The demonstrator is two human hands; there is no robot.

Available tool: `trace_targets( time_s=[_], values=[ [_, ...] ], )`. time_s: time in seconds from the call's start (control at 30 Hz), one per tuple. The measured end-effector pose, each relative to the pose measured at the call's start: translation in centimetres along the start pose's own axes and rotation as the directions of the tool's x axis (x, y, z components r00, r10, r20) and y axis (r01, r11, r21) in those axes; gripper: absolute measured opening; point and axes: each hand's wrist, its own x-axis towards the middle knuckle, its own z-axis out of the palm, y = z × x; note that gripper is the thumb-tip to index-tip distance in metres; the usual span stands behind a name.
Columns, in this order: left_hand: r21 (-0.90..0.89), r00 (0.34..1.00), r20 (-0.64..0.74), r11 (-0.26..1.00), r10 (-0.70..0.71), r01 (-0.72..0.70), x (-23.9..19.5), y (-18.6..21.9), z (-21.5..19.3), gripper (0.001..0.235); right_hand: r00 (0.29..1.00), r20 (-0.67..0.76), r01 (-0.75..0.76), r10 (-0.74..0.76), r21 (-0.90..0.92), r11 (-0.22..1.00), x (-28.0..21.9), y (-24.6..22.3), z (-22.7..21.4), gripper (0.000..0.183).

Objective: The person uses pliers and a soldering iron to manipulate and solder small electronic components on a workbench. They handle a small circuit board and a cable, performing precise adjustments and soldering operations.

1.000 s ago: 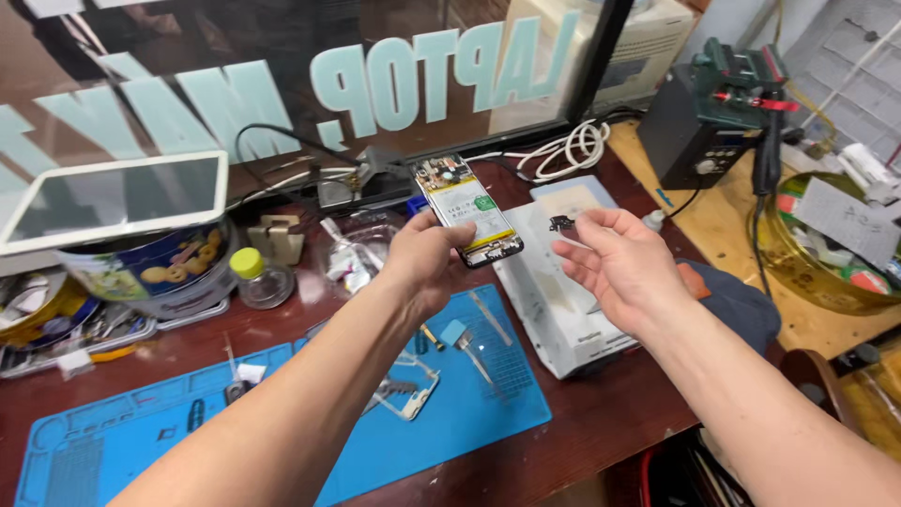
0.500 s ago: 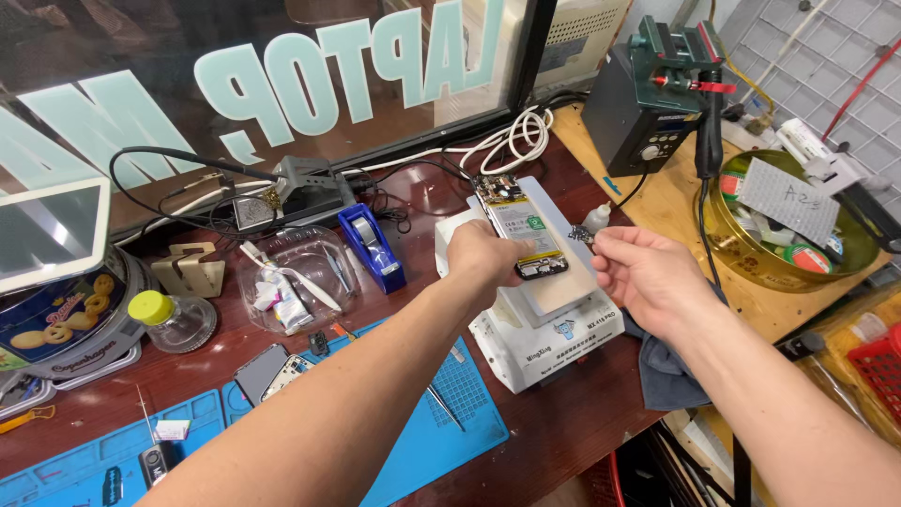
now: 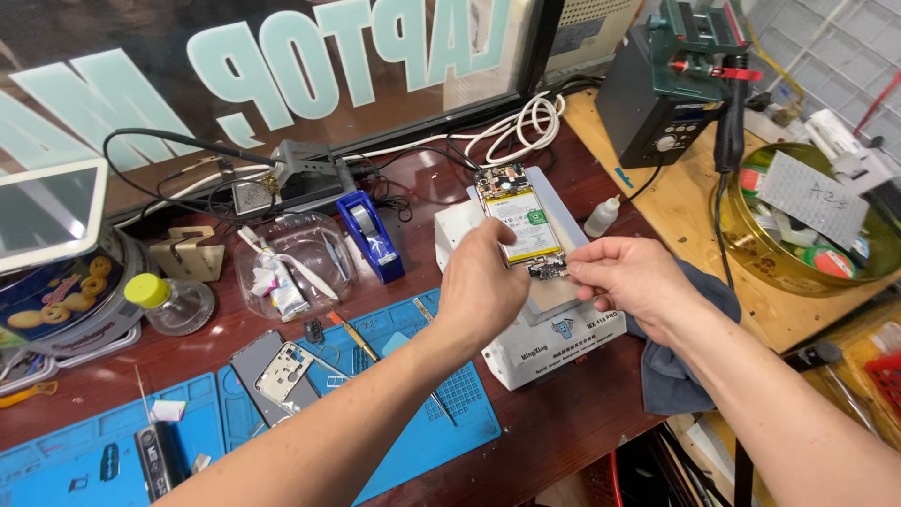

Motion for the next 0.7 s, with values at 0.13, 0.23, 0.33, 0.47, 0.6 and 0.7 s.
trace_targets(
  time_s=[0.13,0.23,0.33,0.47,0.6,0.7],
  values=[
    [0.008,0.998,0.043,0.999,-0.039,0.039,-1.5,0.8,0.5,0.048,0.998,0.059,-0.033,0.033,0.008,0.999,0.6,-1.2,-0.1,0.016],
    [-0.221,0.953,0.112,0.928,-0.283,0.301,-1.9,1.0,1.5,0.048,0.987,0.151,-0.054,0.048,0.036,0.998,0.8,-1.1,-0.5,0.016],
    [-0.339,0.951,0.109,0.889,-0.288,0.308,-2.0,0.9,1.9,0.036,0.966,0.258,-0.04,0.023,0.059,0.997,1.1,-1.4,-0.5,0.016],
    [-0.592,0.916,0.14,0.71,-0.375,0.381,-1.9,0.6,3.1,0.029,0.934,0.354,-0.001,-0.041,0.116,0.993,1.6,-1.0,-1.2,0.017],
    [-0.825,0.851,0.287,0.337,-0.44,0.453,-1.9,0.6,3.4,0.026,0.911,0.364,0.128,-0.192,0.192,0.973,1.7,-1.0,-1.1,0.019],
    [-0.867,0.884,0.306,0.282,-0.353,0.412,-1.6,1.3,3.6,0.019,0.898,0.403,0.069,-0.174,0.262,0.963,1.4,-1.0,-0.8,0.019]
  ],
)
